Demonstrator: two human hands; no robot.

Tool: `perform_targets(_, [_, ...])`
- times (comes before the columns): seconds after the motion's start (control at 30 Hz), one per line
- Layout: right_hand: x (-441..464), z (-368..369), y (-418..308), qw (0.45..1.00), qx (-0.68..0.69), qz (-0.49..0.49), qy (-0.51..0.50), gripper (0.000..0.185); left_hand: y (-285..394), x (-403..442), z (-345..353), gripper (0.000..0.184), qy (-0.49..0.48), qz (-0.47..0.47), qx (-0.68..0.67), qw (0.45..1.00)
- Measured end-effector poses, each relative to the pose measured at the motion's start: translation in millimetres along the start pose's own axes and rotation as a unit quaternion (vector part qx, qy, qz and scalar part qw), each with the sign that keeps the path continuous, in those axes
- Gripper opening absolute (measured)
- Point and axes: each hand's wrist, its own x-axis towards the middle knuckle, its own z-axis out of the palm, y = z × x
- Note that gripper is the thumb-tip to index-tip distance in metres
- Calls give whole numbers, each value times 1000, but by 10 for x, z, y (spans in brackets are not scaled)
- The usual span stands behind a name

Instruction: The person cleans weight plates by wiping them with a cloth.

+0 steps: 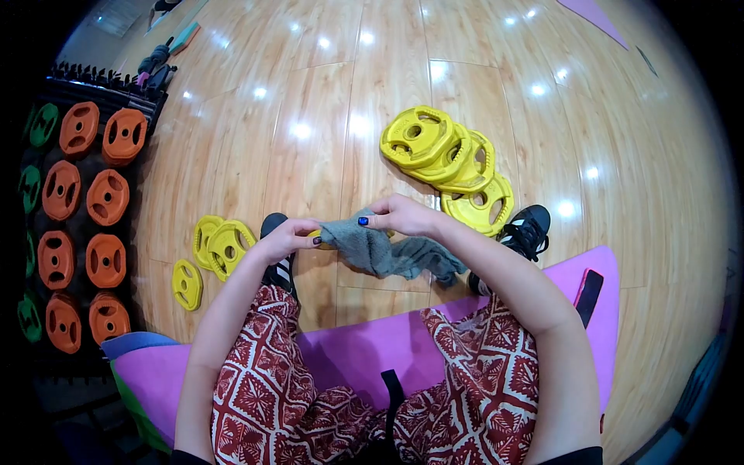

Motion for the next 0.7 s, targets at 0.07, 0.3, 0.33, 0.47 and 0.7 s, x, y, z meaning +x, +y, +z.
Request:
perform_targets(0.07, [26,-16,32,999,25,-21,-11,28,-39,-9,-22,38,-1,10,-12,1000])
perform_targets(0.3, [67,-6,25,997,53,-43,-39,23,-173,-61,-102,41,-27,5,-155,988])
perform_targets(0.33, [74,-4,31,997,58,-40,-43,23,-186,-70,-100,43,-22,-2,-190,982])
perform_targets(0.47, [38,-3,12,998,47,-18,-46,22,-284,-69,-135,46,-16,-6,-252,968])
perform_targets(0.7, [15,55,72,999,31,-31,15,18,-242,-86,-65,39,27,-10,-223,974])
